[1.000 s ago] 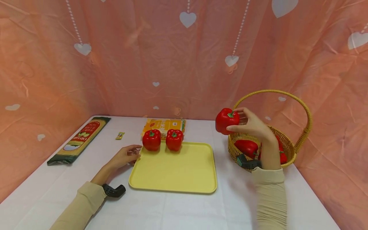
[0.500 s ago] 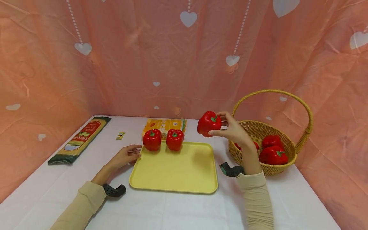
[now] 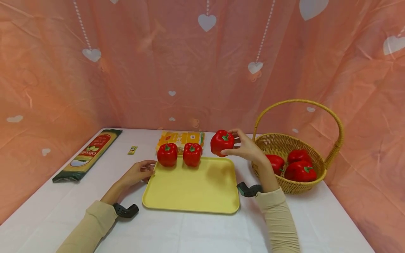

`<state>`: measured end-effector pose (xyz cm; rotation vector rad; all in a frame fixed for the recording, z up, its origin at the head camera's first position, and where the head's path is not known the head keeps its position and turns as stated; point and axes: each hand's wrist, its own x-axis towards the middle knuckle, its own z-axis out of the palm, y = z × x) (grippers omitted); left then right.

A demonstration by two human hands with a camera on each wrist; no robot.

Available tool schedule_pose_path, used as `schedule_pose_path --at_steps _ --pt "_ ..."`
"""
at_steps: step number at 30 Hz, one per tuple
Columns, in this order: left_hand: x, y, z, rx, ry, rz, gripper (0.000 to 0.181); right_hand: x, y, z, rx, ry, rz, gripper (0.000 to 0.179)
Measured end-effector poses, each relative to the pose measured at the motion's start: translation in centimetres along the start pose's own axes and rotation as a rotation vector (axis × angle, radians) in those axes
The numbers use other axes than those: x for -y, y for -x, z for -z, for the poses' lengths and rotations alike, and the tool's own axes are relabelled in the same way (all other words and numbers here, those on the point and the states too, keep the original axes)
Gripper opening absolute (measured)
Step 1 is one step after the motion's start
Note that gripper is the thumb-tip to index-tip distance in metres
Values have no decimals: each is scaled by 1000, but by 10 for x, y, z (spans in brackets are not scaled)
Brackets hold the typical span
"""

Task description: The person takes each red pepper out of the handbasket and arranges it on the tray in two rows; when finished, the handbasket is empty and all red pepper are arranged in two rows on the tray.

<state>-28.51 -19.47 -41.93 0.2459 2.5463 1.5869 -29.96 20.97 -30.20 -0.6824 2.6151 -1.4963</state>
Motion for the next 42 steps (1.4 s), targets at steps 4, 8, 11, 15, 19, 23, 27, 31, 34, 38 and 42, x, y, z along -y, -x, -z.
schedule_pose_path --at_steps 4,8,11,15,19,23,27,31,34,38,42 --pt "0 1 0 0 1 -6 45 -8 -5 -6 14 -6 -10 72" --pt "1 0 0 -9 -3 -2 46 -18 -11 -13 26 6 -6 71" --pt "1 -1 0 -13 -5 14 46 -24 -15 -17 42 7 9 69" --pt "1 -2 0 -13 -7 16 46 -31 -19 -21 60 4 25 67" --pt "0 -2 -1 -19 -2 23 46 -39 -22 -23 90 16 27 64" --pt "-1 -1 -1 -12 -2 25 46 -46 -24 -24 127 39 32 63" --pt "-1 -1 -1 -8 5 25 46 -52 -25 -26 141 37 16 63" --pt "-2 0 -2 -8 6 23 46 -57 -27 -28 152 24 -7 63" --pt "-3 1 -2 -9 0 26 47 -59 -27 -29 156 16 -15 64" --pt "-4 1 -1 -17 -2 36 47 -60 -27 -29 154 17 -16 64" --pt "-4 2 -2 -15 -5 29 47 -59 -26 -29 160 35 -18 65"
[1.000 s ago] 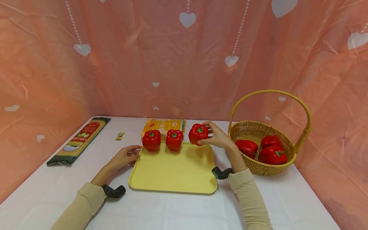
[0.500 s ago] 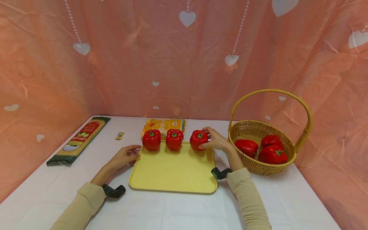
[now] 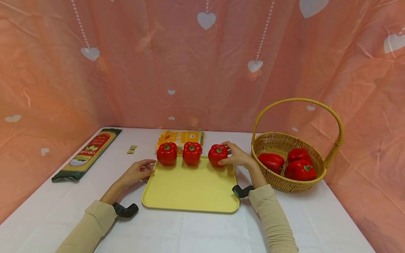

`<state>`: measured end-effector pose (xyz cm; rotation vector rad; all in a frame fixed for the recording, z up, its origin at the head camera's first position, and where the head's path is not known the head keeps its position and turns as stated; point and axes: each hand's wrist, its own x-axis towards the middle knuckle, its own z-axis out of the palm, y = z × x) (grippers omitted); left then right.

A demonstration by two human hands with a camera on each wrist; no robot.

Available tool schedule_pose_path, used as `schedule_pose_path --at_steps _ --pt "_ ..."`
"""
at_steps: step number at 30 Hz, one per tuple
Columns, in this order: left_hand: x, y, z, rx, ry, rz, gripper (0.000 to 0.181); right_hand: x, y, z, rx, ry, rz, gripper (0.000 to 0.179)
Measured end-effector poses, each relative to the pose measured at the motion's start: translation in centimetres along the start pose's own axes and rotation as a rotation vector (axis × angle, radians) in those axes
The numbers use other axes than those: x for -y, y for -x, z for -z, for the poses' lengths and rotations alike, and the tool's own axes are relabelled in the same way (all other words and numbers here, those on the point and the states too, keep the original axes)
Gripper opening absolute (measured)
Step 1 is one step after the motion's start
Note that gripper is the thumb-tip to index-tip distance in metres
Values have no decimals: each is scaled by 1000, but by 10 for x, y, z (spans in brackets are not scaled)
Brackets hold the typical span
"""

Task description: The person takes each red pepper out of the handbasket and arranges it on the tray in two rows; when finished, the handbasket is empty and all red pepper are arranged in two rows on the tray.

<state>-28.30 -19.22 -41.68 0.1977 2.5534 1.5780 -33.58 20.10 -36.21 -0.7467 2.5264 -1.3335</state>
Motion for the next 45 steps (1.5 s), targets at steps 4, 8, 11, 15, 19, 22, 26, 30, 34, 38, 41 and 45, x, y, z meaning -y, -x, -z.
schedule_pose_path --at_steps 4,8,11,15,19,22,26,30,34,38,41,45 --pt "1 0 0 3 6 -1 47 0 1 -1 6 19 -16 67" --pt "1 -1 0 12 3 -19 47 -1 1 -1 6 10 -33 70" --pt "1 0 0 12 -2 -21 47 -1 2 -1 7 0 -38 72" --pt "1 0 0 6 -7 -15 46 -2 2 0 4 -10 -35 75" --pt "1 0 0 5 -6 -16 46 -1 2 2 3 -9 -19 78" --pt "1 0 0 8 -8 -17 46 3 5 5 -2 -17 -6 79" --pt "1 0 0 10 -9 -13 46 13 12 10 -22 -14 13 78" --pt "-1 0 0 10 -5 -9 46 19 16 18 -39 -25 53 77" --pt "-1 0 1 10 0 -9 47 27 22 27 -39 -47 93 75" --pt "-1 0 1 11 5 -8 47 34 33 38 -34 -9 132 67" --pt "0 0 1 13 5 -10 46 40 45 48 -33 26 157 59" --pt "1 0 2 11 -1 -9 46 45 61 64 -59 46 164 53"
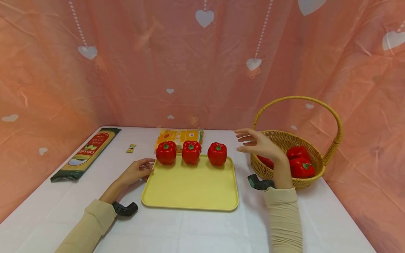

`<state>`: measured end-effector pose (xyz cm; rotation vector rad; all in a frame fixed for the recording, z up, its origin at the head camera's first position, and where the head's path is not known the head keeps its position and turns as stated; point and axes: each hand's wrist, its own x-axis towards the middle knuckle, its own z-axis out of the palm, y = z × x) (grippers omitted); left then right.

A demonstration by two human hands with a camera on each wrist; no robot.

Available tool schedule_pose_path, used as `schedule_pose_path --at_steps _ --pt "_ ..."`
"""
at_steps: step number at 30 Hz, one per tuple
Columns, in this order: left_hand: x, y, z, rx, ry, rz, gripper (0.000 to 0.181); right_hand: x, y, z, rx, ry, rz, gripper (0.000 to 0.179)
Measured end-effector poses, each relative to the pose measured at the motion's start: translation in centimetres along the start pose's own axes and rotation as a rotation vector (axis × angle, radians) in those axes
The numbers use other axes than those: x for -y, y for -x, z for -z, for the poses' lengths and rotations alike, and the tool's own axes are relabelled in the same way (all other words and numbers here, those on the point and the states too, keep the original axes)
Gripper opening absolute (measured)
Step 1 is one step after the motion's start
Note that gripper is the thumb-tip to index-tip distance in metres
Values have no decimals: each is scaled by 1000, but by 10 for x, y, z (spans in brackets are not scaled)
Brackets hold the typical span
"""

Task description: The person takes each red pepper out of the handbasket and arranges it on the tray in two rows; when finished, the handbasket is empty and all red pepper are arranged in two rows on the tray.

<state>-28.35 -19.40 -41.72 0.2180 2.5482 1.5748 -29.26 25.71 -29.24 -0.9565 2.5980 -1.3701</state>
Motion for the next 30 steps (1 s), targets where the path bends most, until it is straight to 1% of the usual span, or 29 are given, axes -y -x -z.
schedule_pose_path --at_steps 2,5,9,11,16,19,21,26,28,30 --pt "1 0 0 0 -2 1 47 1 7 8 -21 -1 0 52" --pt "2 0 1 7 7 -17 48 1 16 17 -62 -10 -3 50" --pt "4 -1 1 14 26 -35 47 -1 29 27 -133 -27 -4 47" --pt "4 -2 1 13 30 -29 46 -3 35 31 -170 -20 0 45" --pt "3 -3 1 11 33 -21 46 -8 46 38 -258 -28 8 43" --pt "4 -3 1 13 32 -27 47 -13 49 41 -328 -49 3 41" --pt "4 -3 2 14 33 -30 47 -18 50 42 -374 -65 14 40" --pt "3 -2 2 11 28 -35 46 -34 52 45 -481 -213 36 37" --pt "3 -2 2 11 25 -35 46 -39 53 45 -531 -266 14 35" --pt "3 -2 1 13 25 -33 46 -42 54 46 -562 -300 -5 34"
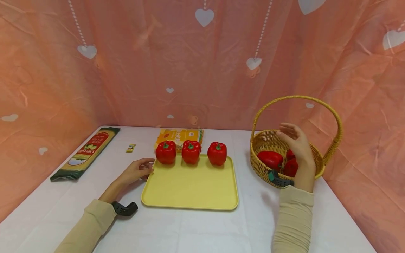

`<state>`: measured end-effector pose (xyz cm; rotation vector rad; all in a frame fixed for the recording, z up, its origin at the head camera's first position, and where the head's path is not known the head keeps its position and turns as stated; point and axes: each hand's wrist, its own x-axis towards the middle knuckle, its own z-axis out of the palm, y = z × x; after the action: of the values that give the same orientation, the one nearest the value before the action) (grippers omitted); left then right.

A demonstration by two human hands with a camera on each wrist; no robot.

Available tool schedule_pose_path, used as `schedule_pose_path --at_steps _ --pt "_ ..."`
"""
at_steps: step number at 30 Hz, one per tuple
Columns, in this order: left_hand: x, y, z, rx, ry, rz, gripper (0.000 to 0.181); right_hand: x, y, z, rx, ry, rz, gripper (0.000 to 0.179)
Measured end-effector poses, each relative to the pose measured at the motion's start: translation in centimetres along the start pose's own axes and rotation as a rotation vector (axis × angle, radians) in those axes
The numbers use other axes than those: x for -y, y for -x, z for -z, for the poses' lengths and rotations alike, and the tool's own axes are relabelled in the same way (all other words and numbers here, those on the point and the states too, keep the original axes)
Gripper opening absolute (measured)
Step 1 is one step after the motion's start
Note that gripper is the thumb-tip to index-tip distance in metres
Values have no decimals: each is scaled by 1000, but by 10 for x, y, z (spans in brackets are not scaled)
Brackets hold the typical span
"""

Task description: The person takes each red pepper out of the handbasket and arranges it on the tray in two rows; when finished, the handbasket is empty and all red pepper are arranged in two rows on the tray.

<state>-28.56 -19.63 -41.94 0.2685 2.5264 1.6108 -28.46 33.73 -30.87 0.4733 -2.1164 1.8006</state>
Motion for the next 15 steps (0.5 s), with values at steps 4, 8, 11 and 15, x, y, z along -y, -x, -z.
schedule_pose_path --at_steps 4,8,11,15 --pt "0 -1 -1 5 -3 4 47 -2 0 3 -1 44 -60 29" --pt "1 -2 -1 3 -3 8 47 -4 -4 7 97 197 -110 28" --pt "1 -2 -1 -2 4 14 46 -5 -8 10 172 274 -132 28" --pt "1 -1 0 -5 9 17 46 -6 -16 14 240 311 -168 33"
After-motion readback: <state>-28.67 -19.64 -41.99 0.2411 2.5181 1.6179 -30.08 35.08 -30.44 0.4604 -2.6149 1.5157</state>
